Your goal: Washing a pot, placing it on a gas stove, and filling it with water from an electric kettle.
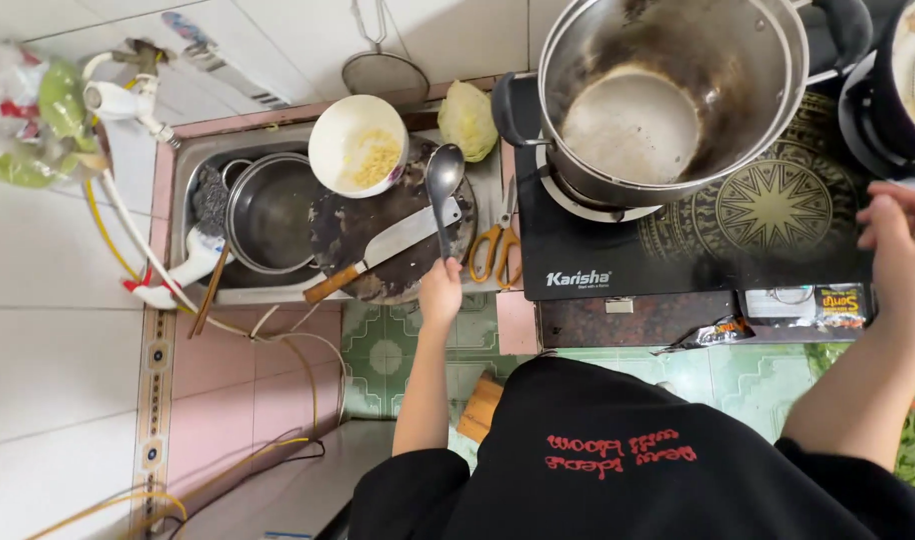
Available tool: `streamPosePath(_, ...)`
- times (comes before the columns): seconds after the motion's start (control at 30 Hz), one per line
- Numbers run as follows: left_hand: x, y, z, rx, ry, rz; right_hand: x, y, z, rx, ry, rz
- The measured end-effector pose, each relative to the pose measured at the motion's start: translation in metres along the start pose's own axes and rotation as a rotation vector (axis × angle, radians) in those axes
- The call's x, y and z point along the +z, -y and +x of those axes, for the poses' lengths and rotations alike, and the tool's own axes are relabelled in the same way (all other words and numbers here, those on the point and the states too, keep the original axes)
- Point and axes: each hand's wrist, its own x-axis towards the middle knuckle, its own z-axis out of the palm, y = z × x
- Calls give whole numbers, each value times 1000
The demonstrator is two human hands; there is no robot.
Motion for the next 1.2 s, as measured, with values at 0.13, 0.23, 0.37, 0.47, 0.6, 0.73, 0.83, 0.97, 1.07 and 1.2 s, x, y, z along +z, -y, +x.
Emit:
streamPosePath(0.13, 1, 6, 10, -38, -45, 162, 1, 2, 31, -53, -37, -12)
streamPosePath(0.23, 0, 1, 10, -89, -20, 140, 9, 26, 29, -39, -68, -34)
streamPosePath(0.37, 16, 21, 31, -198, 93, -181, 23, 56, 17, 4, -103, -32)
streamPosePath(0.47, 23, 36, 46, -309, 188, -496, 17, 21, 9, 15, -68, -26)
streamPosePath(0.6, 22, 35, 65, -463, 252, -668, 14, -11, -2, 5, -43, -53)
streamPosePath(0.73, 18, 35, 68, -535, 182, -701, 25, -20, -19, 0, -13, -51)
streamPosePath(0.83, 18, 31, 63, -518, 130, -682, 31, -31, -34, 16, 9, -58)
streamPosePath(0.97, 27, 54, 42, -483, 112, -632, 41, -43, -54, 12, 88, -116)
streamPosePath(1.07, 33, 57, 13, -436, 48, -647, 55, -50, -61, 2, 195, -119)
streamPosePath(1.2, 3, 22, -70, -291, -186, -559, 85, -47, -74, -135, 425, -125)
